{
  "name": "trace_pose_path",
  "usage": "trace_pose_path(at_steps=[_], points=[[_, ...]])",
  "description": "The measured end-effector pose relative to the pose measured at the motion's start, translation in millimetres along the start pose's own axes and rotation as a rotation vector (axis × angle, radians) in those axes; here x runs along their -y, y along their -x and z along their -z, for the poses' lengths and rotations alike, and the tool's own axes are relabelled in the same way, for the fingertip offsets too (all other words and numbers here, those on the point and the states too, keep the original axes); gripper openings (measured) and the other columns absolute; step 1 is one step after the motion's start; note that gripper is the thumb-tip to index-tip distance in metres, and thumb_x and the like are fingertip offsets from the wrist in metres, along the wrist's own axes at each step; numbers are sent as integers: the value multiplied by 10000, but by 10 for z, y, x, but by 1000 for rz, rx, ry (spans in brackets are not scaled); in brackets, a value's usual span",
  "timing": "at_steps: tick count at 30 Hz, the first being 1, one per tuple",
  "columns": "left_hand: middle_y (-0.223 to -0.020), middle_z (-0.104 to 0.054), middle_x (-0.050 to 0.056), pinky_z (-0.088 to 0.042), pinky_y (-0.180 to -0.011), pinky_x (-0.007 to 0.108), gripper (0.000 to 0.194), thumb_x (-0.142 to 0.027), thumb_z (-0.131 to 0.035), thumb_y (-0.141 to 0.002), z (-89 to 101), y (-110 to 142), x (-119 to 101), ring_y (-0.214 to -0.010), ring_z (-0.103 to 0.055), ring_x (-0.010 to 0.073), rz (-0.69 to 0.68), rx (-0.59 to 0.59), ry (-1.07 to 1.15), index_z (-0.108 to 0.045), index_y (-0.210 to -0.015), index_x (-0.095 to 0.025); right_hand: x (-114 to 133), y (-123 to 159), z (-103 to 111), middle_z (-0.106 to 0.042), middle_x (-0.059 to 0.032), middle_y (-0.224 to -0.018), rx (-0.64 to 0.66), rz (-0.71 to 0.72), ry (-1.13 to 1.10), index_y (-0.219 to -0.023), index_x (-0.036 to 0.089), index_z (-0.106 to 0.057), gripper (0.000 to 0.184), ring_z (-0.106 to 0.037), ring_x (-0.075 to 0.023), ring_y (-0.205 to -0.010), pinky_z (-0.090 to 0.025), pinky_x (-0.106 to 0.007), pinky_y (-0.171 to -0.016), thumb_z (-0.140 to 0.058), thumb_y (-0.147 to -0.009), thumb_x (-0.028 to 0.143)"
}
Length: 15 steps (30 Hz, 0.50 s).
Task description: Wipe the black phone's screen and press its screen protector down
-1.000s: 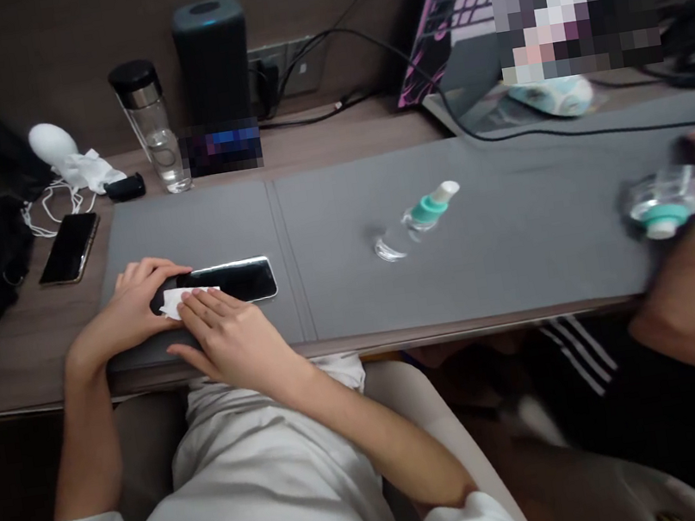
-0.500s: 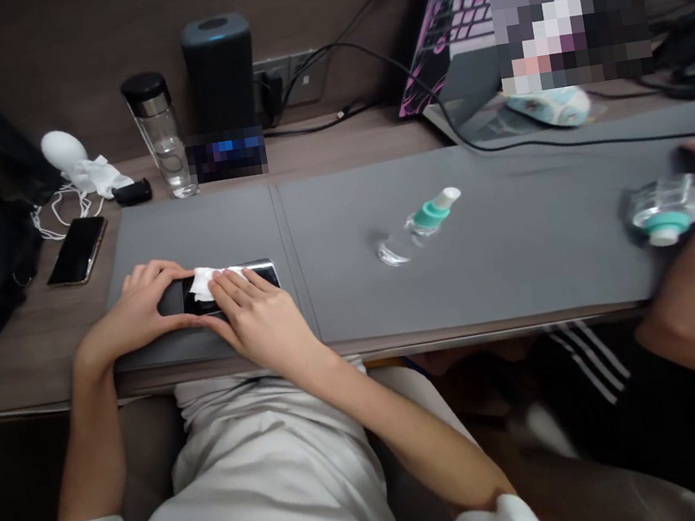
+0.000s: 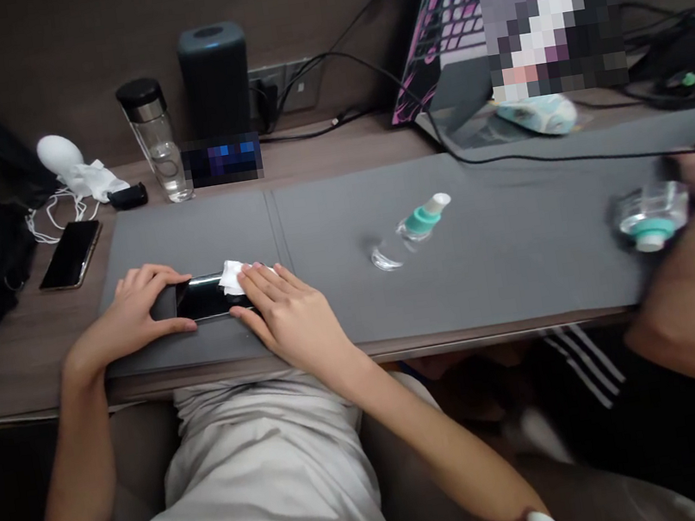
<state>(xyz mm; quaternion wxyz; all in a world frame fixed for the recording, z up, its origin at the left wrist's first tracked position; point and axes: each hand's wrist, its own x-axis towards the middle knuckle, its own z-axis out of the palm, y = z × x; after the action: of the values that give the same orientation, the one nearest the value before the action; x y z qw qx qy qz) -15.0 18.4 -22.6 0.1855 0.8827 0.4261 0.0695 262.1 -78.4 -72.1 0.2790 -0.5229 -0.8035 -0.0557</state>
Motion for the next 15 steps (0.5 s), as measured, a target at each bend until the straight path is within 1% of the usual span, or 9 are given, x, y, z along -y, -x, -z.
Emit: trace_pose_path(at_steps=[3,6,9,12,15], points=[[-1486,-600,100,-359,-1235,547,735,-790,-736,-926,-11,-7,31,-1410,-516,377,-6,-16,-4,-633,-1469,-305,9,-4,49,-709,-211,-1524,8,-13,29,-1476,33,-704,499,-694,-338,-1441,-536,-543,-1267,-498,-1180,378],[-1478,-603,100,-368,-1227,554,737,-793,-755,-908,-23,-13,63,-1397,-523,382,-9,-29,-7,-640,-1454,-311,94,49,177,-777,-226,-1416,13,-6,60,-1391,16,-749,481,-764,-340,-1339,-585,-521,-1213,-493,-1180,365],[-1474,-604,104,-374,-1220,558,746,-801,-768,-897,-25,-20,82,-1402,-522,388,-15,-33,-11,-642,-1448,-314,166,85,259,-802,-235,-1362,35,-15,88,-1360,35,-767,461,-795,-345,-1278,-595,-538,-1195,-505,-1175,367],[-1465,-609,107,-375,-1215,568,759,-805,-773,-889,-23,-27,90,-1397,-528,395,-13,-34,-19,-645,-1449,-310,138,53,212,-765,-241,-1434,43,-50,84,-1408,50,-747,471,-758,-356,-1348,-573,-556,-1222,-530,-1165,390],[-1467,-612,108,-378,-1211,566,753,-807,-770,-890,-24,-29,95,-1390,-531,397,-16,-42,-18,-652,-1444,-311,25,-11,100,-725,-222,-1507,46,-69,45,-1466,64,-716,479,-710,-341,-1423,-536,-550,-1267,-514,-1171,384]])
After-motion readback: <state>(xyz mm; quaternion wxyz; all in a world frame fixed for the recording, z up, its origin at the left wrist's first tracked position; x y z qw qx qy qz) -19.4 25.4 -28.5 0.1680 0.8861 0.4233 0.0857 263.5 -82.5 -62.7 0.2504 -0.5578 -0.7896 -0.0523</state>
